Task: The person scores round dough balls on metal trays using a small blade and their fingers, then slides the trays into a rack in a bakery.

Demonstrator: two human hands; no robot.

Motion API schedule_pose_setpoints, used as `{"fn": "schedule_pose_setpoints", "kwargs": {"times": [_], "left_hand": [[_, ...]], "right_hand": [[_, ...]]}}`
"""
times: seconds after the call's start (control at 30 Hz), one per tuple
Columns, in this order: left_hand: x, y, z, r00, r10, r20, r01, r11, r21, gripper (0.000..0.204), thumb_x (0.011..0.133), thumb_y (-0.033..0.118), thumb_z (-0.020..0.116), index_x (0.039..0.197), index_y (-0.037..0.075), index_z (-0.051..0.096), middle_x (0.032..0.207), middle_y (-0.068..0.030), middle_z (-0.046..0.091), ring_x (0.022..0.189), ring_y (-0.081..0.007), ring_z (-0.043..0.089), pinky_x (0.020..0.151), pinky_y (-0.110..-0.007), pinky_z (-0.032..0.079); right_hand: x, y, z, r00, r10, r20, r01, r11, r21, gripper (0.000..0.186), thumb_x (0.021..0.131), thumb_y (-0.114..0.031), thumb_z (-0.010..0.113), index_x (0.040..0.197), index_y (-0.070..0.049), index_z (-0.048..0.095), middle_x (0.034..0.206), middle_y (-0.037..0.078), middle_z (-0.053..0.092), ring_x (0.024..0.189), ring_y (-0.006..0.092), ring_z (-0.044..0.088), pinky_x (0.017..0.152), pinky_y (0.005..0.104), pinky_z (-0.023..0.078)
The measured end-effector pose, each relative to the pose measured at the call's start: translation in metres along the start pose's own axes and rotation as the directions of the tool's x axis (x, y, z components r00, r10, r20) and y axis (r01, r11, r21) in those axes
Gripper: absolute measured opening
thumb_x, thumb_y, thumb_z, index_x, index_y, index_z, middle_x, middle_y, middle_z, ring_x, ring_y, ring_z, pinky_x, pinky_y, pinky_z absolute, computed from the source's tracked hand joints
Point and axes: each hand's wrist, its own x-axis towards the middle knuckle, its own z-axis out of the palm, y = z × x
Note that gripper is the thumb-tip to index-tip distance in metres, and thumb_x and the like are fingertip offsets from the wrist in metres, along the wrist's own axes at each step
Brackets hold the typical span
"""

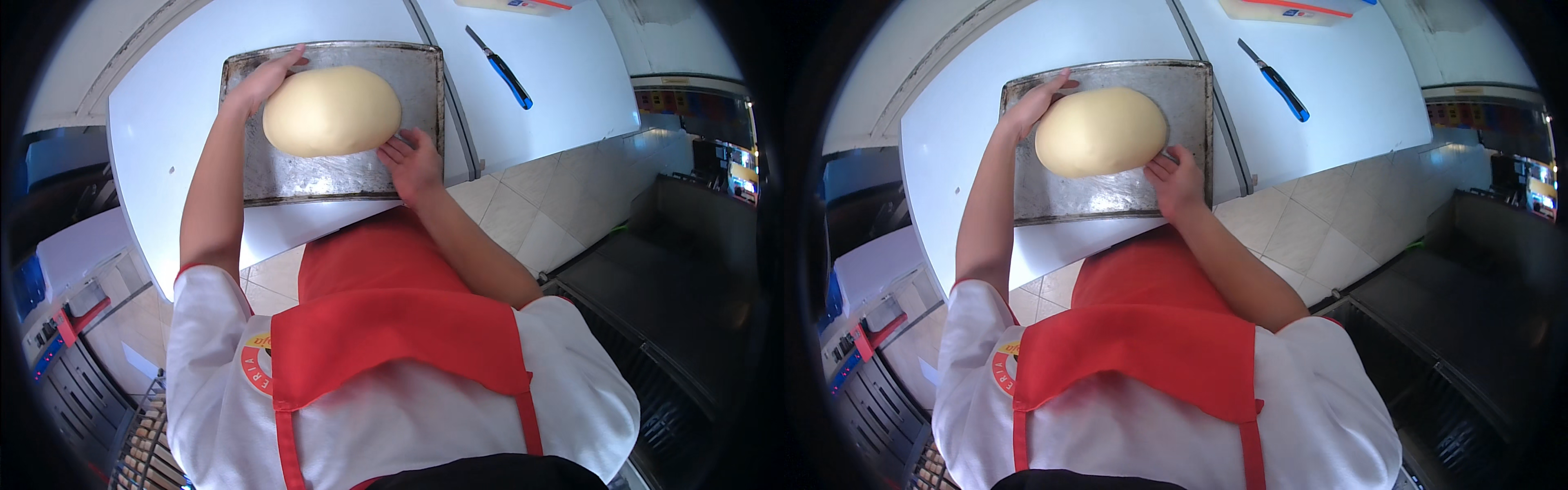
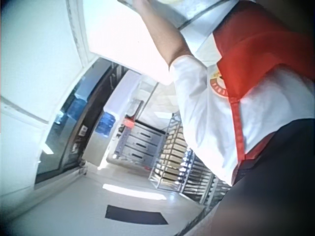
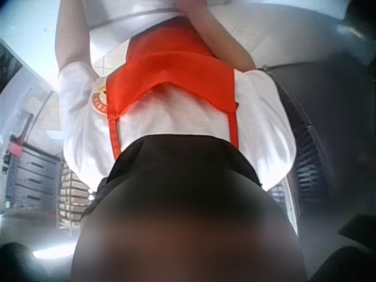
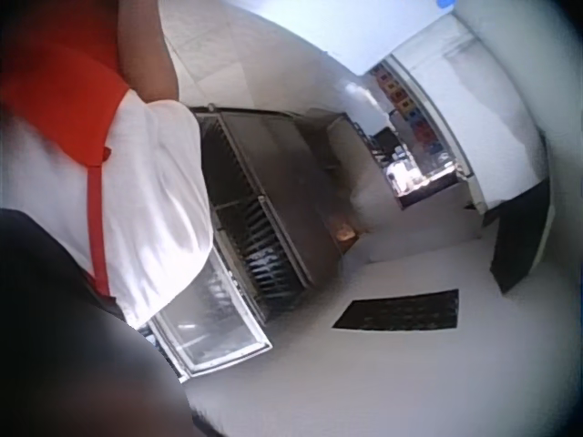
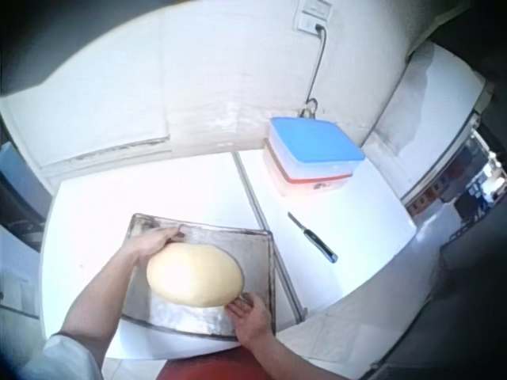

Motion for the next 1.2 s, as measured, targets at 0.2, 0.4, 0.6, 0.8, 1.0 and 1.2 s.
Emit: {"fn": "schedule_pose_setpoints", "kwargs": {"times": [0.2,0.4,0.6,0.8,1.0,1.2], "left_hand": [[0.008,0.01,0.007,0.989,-0.099,0.114,0.104,0.994,-0.035,0.083,0.102,0.07,0.041,0.151,0.004,0.051,0.14,-0.022,0.062,0.132,-0.0261,0.058,0.116,-0.037,0.041],[0.01,0.003,-0.01,0.979,-0.078,0.19,0.086,0.996,-0.035,0.084,0.1,0.073,0.041,0.154,0.009,0.048,0.145,-0.0272,0.056,0.134,-0.0325,0.056,0.115,-0.043,0.042],[0.004,0.005,0.0,0.976,-0.075,0.204,0.089,0.994,-0.059,0.084,0.1,0.074,0.041,0.155,0.011,0.048,0.145,-0.026,0.056,0.132,-0.031,0.057,0.113,-0.041,0.044],[-0.005,0.008,0.002,0.979,-0.043,0.199,0.074,0.986,-0.15,0.081,0.102,0.069,0.045,0.154,0.008,0.047,0.148,-0.0247,0.054,0.134,-0.0318,0.056,0.114,-0.042,0.044],[-0.008,-0.024,-0.009,0.997,0.079,-0.004,-0.078,0.973,-0.217,0.077,0.103,0.065,0.046,0.154,0.007,0.048,0.146,-0.0239,0.055,0.133,-0.0299,0.056,0.113,-0.04,0.044],[-0.069,-0.066,-0.013,0.944,-0.113,-0.309,-0.006,0.933,-0.359,0.074,0.106,0.059,0.045,0.153,0.0,0.046,0.15,-0.0202,0.053,0.139,-0.0292,0.05,0.117,-0.041,0.038]], "right_hand": [[0.012,0.0,0.013,0.996,0.0,0.092,0.018,0.979,-0.201,0.048,0.108,-0.04,0.044,0.13,0.003,0.048,0.134,0.022,0.056,0.126,0.0326,0.055,0.117,0.0498,0.038],[0.011,0.001,0.007,0.992,-0.124,-0.035,0.117,0.979,-0.166,0.044,0.108,-0.035,0.042,0.128,0.004,0.053,0.126,0.02,0.063,0.12,0.0304,0.061,0.109,0.0464,0.046],[0.019,-0.007,0.006,0.985,-0.132,0.112,0.164,0.918,-0.36,0.047,0.108,-0.034,0.043,0.134,0.005,0.049,0.125,0.019,0.064,0.114,0.0277,0.063,0.103,0.0433,0.049],[0.03,-0.011,0.015,0.974,-0.199,0.112,0.225,0.922,-0.315,0.04,0.109,-0.035,0.046,0.132,-0.003,0.052,0.119,0.013,0.065,0.104,0.0227,0.065,0.091,0.0378,0.052],[0.044,-0.037,0.016,0.967,-0.218,0.13,0.249,0.722,-0.645,0.041,0.108,-0.036,0.049,0.134,-0.005,0.052,0.123,0.012,0.065,0.106,0.0226,0.064,0.091,0.0389,0.052],[0.037,-0.041,0.039,0.974,-0.195,0.118,0.228,0.815,-0.533,0.039,0.108,-0.037,0.048,0.132,-0.007,0.055,0.125,0.01,0.065,0.109,0.0204,0.062,0.094,0.04,0.05]]}}
